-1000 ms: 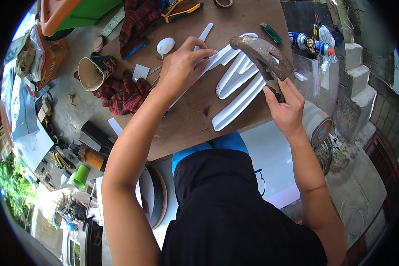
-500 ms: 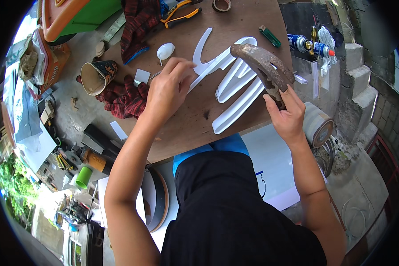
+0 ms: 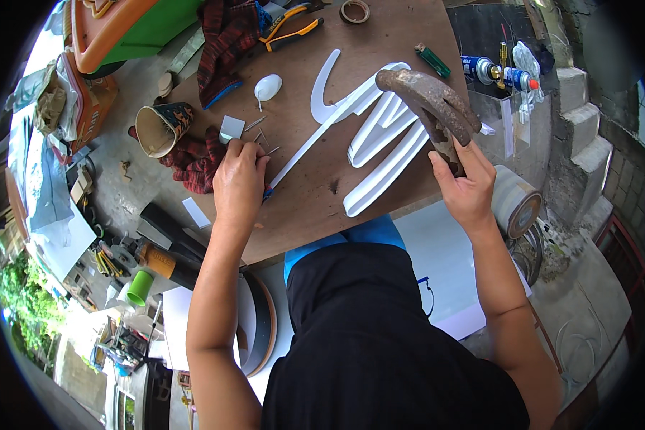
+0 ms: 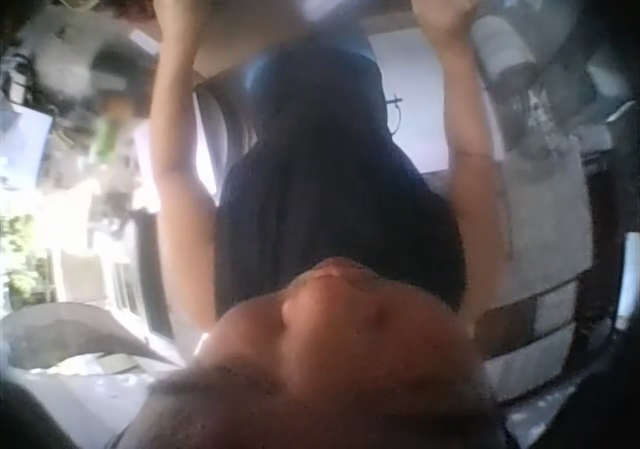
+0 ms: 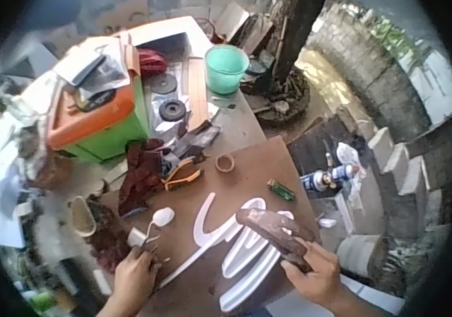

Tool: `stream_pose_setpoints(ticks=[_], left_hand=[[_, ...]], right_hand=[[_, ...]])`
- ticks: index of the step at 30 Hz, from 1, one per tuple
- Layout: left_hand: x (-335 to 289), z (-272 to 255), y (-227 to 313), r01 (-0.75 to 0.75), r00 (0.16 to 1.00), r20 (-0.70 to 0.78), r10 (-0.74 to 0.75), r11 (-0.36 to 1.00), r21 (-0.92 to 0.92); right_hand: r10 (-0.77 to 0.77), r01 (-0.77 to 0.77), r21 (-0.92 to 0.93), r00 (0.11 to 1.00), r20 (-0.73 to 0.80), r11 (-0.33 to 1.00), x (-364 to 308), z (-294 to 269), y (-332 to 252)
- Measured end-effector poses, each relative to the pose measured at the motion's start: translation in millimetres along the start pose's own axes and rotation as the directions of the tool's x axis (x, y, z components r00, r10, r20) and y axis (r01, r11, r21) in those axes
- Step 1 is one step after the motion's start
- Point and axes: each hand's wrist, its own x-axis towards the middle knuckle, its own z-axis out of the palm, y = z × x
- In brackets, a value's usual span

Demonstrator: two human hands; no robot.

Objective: Assembling a channel letter sign by hammering the trim components into the backplate and adjusting the fit.

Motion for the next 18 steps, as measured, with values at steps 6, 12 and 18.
stream_pose_setpoints(ticks=[6, 12, 18], left_hand=[[2.8, 1.3, -0.8, -0.114, 0.993, -0.008, 0.116, 0.989, 0.09], [6.3, -20.8, 19.2, -0.142, 0.988, -0.066, 0.137, 0.987, -0.072], [39.6, -11.2, 33.4, -0.236, 0.969, 0.004, 0.247, 0.931, -0.28]], right_hand=[[0.017, -0.017, 0.002, 1.0, 0.013, 1.0, -2.6, -1.7, 1.0], [0.024, -0.024, 0.004, 1.0, 0.012, 1.0, -6.1, -2.6, 3.0], [0.041, -0.041, 0.044, 0.999, 0.005, 0.998, -4.1, 1.6, -0.1]])
